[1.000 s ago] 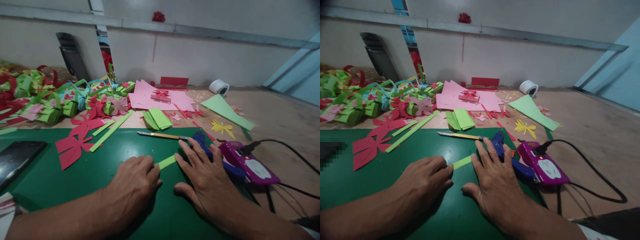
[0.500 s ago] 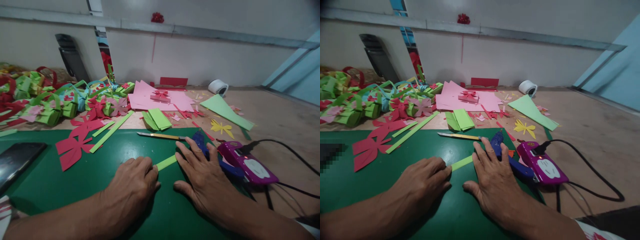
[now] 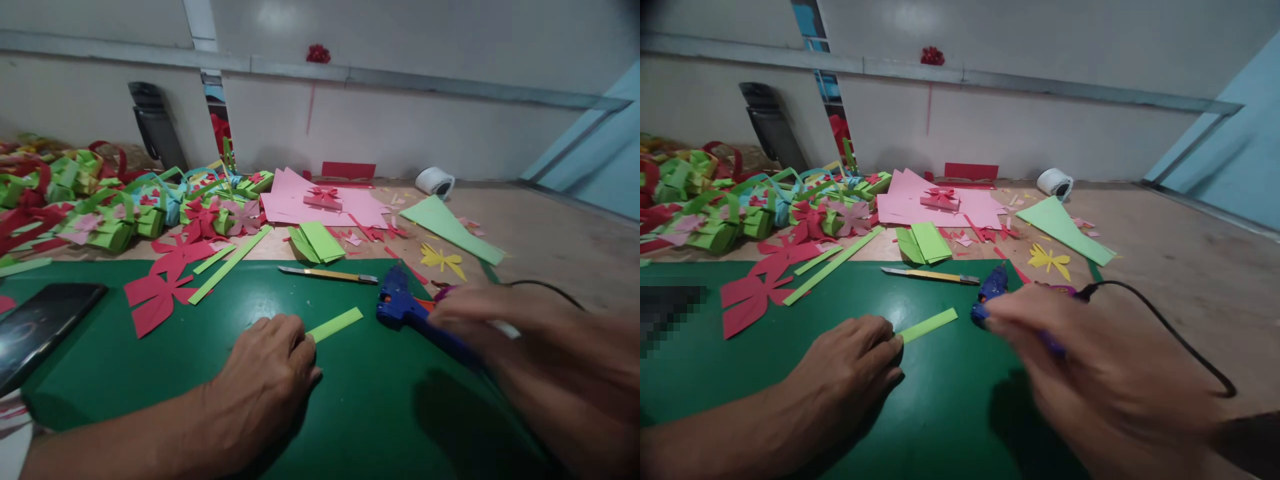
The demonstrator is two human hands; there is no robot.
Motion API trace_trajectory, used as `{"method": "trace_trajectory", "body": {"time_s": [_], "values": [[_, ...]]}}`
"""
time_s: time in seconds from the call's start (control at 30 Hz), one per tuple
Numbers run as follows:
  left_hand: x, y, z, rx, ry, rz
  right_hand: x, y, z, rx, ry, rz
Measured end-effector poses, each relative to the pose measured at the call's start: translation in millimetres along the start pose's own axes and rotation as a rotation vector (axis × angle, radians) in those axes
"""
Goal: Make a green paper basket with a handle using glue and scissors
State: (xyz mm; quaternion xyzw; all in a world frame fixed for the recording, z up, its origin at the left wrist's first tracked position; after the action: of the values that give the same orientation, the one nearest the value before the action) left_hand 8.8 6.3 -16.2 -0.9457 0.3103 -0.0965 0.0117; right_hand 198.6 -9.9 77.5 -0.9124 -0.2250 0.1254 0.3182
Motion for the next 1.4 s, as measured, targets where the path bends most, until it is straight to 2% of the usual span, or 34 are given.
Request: {"method": "trace_trajectory", "body": {"time_s": [0.1,0.27,0.43,0.67,0.9,1.17,1.27,1.4], "values": [[1,0,-1.0,0.015,-0.012,0.005,-8,-5,20,-0.109,-0.192,-0.054],[1,0,-1.3,0.035,-0.02,0.027,-8,-4,44,-0.221,-0.323,0.007],[1,0,-1.1,0.058,-0.021,0.032,-2,0,45,-0.241,-0.367,0.04],[1,0,-1.8,0.064,-0.029,0.036,-6,-7,50,-0.208,-0.448,0.086],[2,0,-0.9,0.046,-0.042,0.039,-7,-6,47,-0.183,-0.415,0.11],[3,-1,-4.1,0.048,-0.038,0.038,3,-2,42,-0.166,-0.314,0.029],[4,1,-4.5,0.087,-0.04,0.06,-9,4,52,-0.211,-0.23,-0.105],[5,4,-2.8,0.149,-0.042,0.089,-48,25,72,-0.39,-0.198,-0.526]]}}
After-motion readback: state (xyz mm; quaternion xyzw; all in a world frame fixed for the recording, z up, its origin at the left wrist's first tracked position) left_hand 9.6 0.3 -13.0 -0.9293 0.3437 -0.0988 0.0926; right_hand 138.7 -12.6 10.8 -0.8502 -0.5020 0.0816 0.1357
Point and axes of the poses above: each hand's wrist, its own y-axis away from the middle knuckle, its own z-axis out of the palm, x = y × z, the point moved 5 cm from there along -y, towards the middle knuckle, and after that the axes turned 8 degrees about -z, right-handed, at the moved point
